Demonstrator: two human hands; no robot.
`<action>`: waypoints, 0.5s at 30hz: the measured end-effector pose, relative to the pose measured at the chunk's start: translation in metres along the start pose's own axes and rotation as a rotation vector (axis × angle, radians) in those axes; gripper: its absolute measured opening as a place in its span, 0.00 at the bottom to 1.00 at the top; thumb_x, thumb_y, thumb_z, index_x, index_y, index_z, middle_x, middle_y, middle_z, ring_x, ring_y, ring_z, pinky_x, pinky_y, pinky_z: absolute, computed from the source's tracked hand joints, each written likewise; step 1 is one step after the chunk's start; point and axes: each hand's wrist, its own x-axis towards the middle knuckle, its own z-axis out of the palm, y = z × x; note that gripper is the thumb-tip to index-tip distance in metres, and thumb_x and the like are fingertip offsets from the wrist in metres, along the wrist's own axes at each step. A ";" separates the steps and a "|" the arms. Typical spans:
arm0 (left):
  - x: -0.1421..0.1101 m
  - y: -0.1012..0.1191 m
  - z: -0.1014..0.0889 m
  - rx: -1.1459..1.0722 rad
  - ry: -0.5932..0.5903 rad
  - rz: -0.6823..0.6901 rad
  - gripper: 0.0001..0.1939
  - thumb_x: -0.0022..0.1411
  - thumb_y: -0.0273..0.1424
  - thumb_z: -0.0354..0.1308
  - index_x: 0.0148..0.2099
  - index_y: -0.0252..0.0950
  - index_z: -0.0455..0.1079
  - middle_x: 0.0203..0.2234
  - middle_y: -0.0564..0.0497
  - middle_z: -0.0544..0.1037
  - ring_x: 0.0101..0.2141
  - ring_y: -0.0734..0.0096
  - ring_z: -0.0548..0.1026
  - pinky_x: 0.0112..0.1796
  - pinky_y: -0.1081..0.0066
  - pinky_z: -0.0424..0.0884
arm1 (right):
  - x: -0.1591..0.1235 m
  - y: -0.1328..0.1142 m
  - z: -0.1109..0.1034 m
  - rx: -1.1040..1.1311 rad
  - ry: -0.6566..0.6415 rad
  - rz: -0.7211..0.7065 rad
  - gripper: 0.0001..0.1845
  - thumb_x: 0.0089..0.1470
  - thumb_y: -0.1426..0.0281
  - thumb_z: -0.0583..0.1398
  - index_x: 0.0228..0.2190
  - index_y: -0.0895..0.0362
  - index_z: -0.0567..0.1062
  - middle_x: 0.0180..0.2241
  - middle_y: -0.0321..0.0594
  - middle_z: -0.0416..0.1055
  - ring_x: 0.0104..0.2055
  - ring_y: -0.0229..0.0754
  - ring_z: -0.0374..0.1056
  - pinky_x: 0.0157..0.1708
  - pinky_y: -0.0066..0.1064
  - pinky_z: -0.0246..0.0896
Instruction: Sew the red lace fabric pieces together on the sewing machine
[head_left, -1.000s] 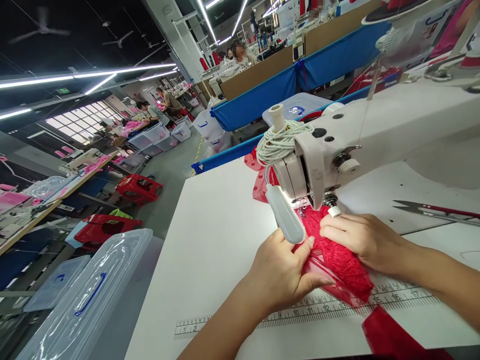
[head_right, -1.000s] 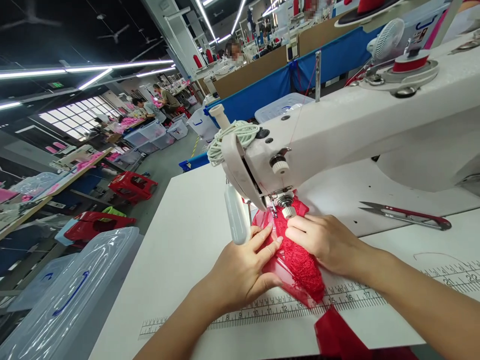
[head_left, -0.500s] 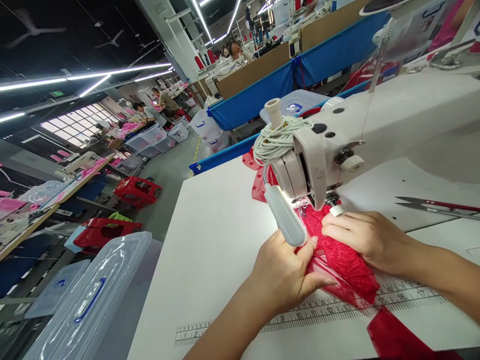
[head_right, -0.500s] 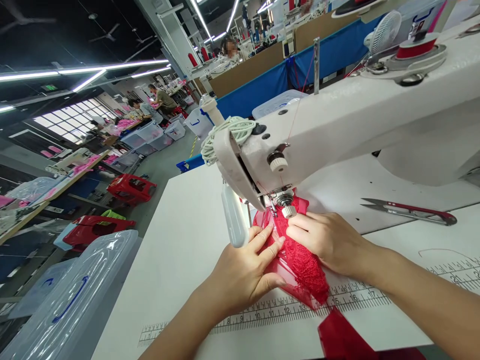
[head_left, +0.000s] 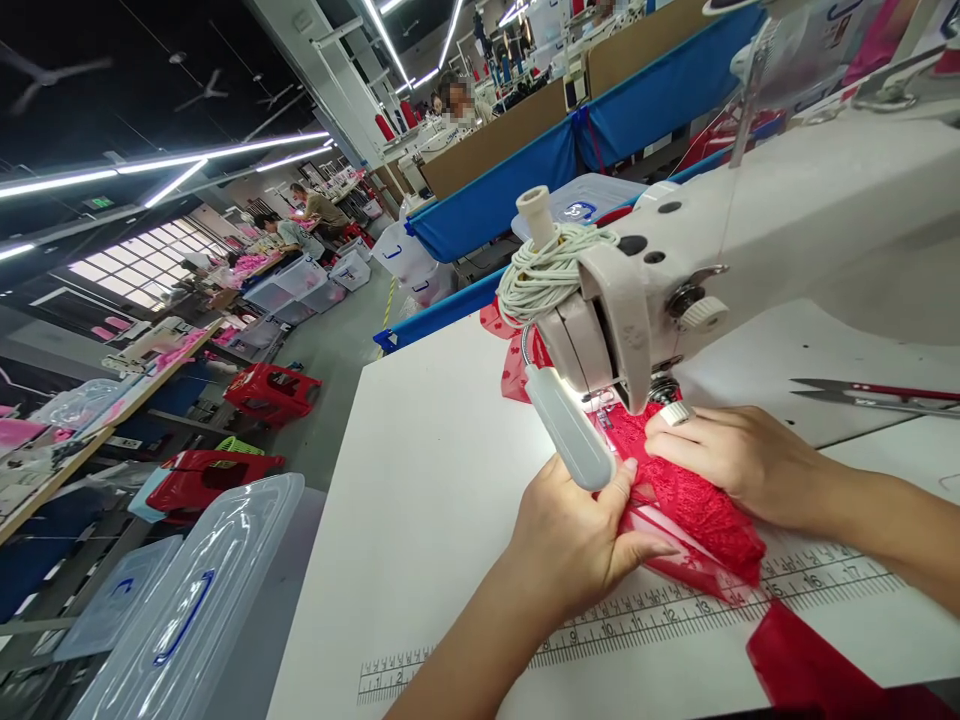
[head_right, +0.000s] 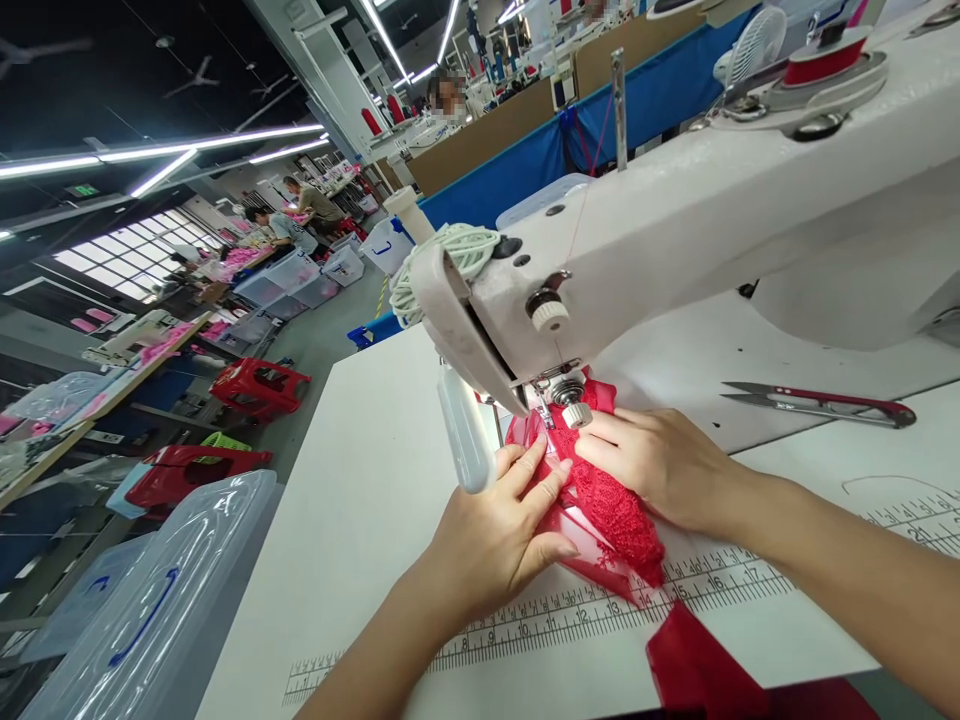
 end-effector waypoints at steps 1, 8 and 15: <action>0.000 -0.001 0.001 0.003 -0.013 0.000 0.37 0.74 0.56 0.40 0.62 0.33 0.74 0.52 0.36 0.80 0.46 0.52 0.78 0.43 0.56 0.80 | 0.001 0.000 0.000 -0.006 0.010 -0.002 0.20 0.73 0.70 0.46 0.26 0.53 0.63 0.25 0.35 0.64 0.26 0.38 0.56 0.23 0.33 0.45; 0.002 -0.004 0.002 0.029 -0.005 -0.007 0.36 0.74 0.56 0.41 0.60 0.34 0.75 0.52 0.36 0.79 0.46 0.51 0.77 0.42 0.58 0.80 | 0.002 0.001 -0.001 -0.035 -0.039 0.039 0.20 0.73 0.69 0.45 0.27 0.53 0.63 0.27 0.36 0.64 0.27 0.39 0.55 0.23 0.32 0.44; 0.012 -0.003 -0.004 0.038 0.017 -0.017 0.36 0.75 0.55 0.38 0.52 0.34 0.78 0.47 0.39 0.81 0.45 0.55 0.77 0.45 0.59 0.77 | 0.005 0.000 -0.006 -0.019 -0.147 0.109 0.17 0.71 0.73 0.47 0.28 0.54 0.64 0.30 0.37 0.67 0.30 0.39 0.58 0.25 0.31 0.46</action>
